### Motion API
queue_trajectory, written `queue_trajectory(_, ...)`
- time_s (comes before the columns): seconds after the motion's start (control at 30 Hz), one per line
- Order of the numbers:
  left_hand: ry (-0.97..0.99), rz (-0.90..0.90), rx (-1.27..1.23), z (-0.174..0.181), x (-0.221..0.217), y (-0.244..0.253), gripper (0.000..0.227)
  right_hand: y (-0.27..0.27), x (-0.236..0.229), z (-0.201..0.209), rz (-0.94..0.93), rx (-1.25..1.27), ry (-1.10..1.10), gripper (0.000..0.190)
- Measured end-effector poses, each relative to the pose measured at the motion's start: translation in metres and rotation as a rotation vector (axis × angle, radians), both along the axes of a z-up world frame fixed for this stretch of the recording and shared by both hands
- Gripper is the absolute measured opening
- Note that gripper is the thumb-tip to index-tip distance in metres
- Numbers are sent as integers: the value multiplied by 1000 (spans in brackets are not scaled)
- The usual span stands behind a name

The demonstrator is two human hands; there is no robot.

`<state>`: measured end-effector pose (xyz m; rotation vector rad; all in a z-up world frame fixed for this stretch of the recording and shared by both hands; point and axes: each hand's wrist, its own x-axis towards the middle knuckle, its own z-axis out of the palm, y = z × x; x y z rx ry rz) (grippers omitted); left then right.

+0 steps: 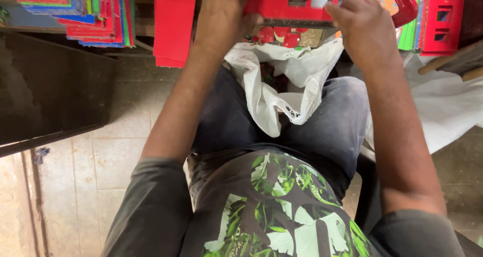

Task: The person repeatedly places colored plastic frames under a press machine, activates the press, and removes the frames. The frames are green, blue, and red, and the person handles them one at a time in a repetitive cycle.

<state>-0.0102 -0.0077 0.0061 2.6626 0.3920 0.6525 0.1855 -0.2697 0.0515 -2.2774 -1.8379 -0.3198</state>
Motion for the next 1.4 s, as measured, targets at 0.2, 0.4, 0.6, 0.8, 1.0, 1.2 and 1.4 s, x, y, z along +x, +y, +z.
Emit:
queue_trajectory(0.2, 136, 201, -259, 4, -93, 23, 61, -77, -65, 21, 5, -67, 216, 36)
queue_trajectory(0.4, 334, 378, 263, -45, -120, 58, 83, -226, -77, 36, -424, 67, 493, 34)
queue_trajectory(0.6, 454, 415, 207, -73, -128, 63, 58, -268, -48, -15, -702, 253, 447, 23)
queue_trajectory(0.8, 338, 400, 229, -62, -135, 59, 52, -216, 93, -102, -523, 191, -23, 11)
queue_trajectory(1.0, 297, 419, 92, -20, -167, 51, 48, -179, 155, -134, -587, 216, -114, 13)
queue_trajectory(1.2, 226, 315, -41, -22, -158, 59, 52, -169, 79, -74, -438, 279, 78, 23)
queue_trajectory(1.4, 130, 343, 95, -24, -150, 66, 67, -152, -28, -5, -423, 180, 540, 20)
